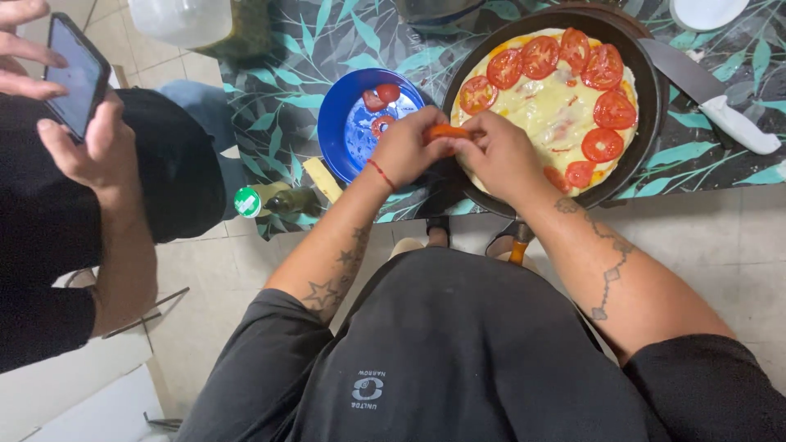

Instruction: The person places sliced tomatoes onto a pizza base in a pan, then pours olive oil and a liquid sauce over the toppings. The person uses a spoon to spread the sauce and closes the sauce container.

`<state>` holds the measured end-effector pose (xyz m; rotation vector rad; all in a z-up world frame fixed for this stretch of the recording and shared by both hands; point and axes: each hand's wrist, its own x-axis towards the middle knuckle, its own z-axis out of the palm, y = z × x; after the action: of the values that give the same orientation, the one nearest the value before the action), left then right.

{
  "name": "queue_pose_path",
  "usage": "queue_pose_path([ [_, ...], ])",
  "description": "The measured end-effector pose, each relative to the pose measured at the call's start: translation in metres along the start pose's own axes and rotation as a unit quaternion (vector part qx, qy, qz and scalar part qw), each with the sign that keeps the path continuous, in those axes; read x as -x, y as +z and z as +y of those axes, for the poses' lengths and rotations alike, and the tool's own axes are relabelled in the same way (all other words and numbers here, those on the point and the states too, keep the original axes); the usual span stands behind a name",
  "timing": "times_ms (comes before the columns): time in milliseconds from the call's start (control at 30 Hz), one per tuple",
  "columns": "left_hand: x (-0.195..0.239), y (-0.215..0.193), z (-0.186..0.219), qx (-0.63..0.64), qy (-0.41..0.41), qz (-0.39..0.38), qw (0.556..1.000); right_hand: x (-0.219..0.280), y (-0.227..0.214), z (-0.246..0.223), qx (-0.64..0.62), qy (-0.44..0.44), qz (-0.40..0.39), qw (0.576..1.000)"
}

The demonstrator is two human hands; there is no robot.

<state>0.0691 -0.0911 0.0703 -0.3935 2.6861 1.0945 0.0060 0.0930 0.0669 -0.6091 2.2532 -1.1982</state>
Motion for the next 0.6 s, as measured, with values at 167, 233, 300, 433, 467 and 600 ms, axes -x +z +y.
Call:
queue_pose_path([
  [167,-0.01,0.007,0.002,0.188,-0.032,-0.032,0.981,-0.006,-0.005,0.02,-0.116,0.011,0.035,0.993],
  [233,-0.015,0.021,-0.009,0.325,-0.033,-0.044,0.944,-0.006,-0.004,0.031,-0.18,0.012,0.044,0.983],
  [300,-0.022,0.032,-0.019,0.405,-0.039,-0.063,0.911,-0.008,-0.002,0.042,-0.272,0.007,0.047,0.961],
  [433,-0.024,0.032,-0.006,0.418,-0.039,-0.067,0.905,-0.003,-0.038,0.018,-0.271,0.029,0.077,0.959],
  [467,-0.026,0.03,-0.004,0.396,-0.041,-0.085,0.913,-0.006,-0.049,0.011,-0.207,0.116,0.087,0.968],
  [600,-0.037,0.035,-0.007,0.311,-0.048,-0.07,0.947,-0.016,-0.074,0.024,-0.071,0.159,0.147,0.974],
])
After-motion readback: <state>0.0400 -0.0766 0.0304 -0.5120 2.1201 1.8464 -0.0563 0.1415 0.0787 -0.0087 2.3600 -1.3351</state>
